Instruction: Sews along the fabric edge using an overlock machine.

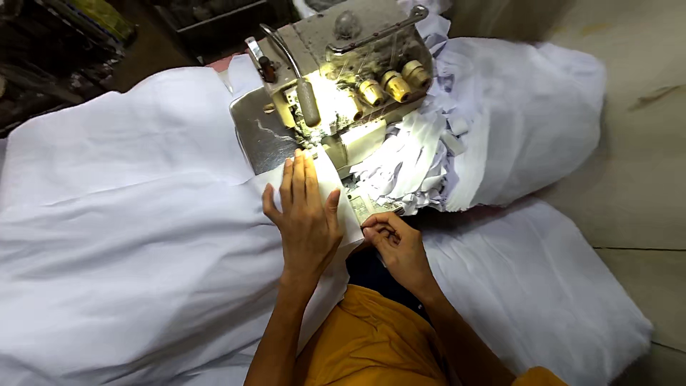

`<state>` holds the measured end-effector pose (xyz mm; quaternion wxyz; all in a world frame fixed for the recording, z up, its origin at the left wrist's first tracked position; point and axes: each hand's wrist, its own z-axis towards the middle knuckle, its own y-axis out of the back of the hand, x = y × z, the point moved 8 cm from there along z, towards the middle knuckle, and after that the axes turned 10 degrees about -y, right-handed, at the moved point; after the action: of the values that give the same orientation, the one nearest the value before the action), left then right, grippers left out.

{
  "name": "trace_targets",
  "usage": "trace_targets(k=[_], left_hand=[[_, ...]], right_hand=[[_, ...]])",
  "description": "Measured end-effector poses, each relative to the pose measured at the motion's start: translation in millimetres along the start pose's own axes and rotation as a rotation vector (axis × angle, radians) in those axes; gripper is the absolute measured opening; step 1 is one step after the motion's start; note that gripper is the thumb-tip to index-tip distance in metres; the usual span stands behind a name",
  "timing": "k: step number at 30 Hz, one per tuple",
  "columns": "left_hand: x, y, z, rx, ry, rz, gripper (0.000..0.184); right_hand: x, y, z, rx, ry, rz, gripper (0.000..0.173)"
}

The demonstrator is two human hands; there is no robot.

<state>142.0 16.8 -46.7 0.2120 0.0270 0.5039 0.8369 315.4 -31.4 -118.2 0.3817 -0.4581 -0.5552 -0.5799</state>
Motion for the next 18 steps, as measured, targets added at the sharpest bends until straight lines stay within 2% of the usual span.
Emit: trace_targets(k=[4, 7, 10, 13, 15, 18], left_hand=[[2.4, 2.3, -14.9, -0.038, -0.034, -0.052, 0.056], [0.8, 6.2, -26.1, -0.089, -0.035, -0.097, 0.051], [-3.0, 10.5, -37.6, -0.119, -0.035, -0.149, 0.047], [-10.3, 15.7, -48.1, -0.151, -0.055, -0.219, 0.039], [-17.1, 19.4, -50.9, -0.157, -0.083, -0.334, 0.034], [-28.0, 20.6, -43.0, -0.098, -0.097, -0.675, 0.034]], right_hand=[[20.9, 76.4, 17.3, -0.390, 0.074, -0.299, 0.023], [29.8, 109.0, 46.5, -0.540, 0.029, -0.424, 0.031], [29.2, 109.0, 72.8, -0.486, -0.048, -0.469, 0.042], [41.8, 111.1, 90.6, -0.497, 0.012, -0.426, 0.028], [49.7, 121.4, 101.2, -0.500, 0.088, -0.267, 0.023], [70.5, 129.1, 108.3, -0.310, 0.168, 0.166, 0.013]])
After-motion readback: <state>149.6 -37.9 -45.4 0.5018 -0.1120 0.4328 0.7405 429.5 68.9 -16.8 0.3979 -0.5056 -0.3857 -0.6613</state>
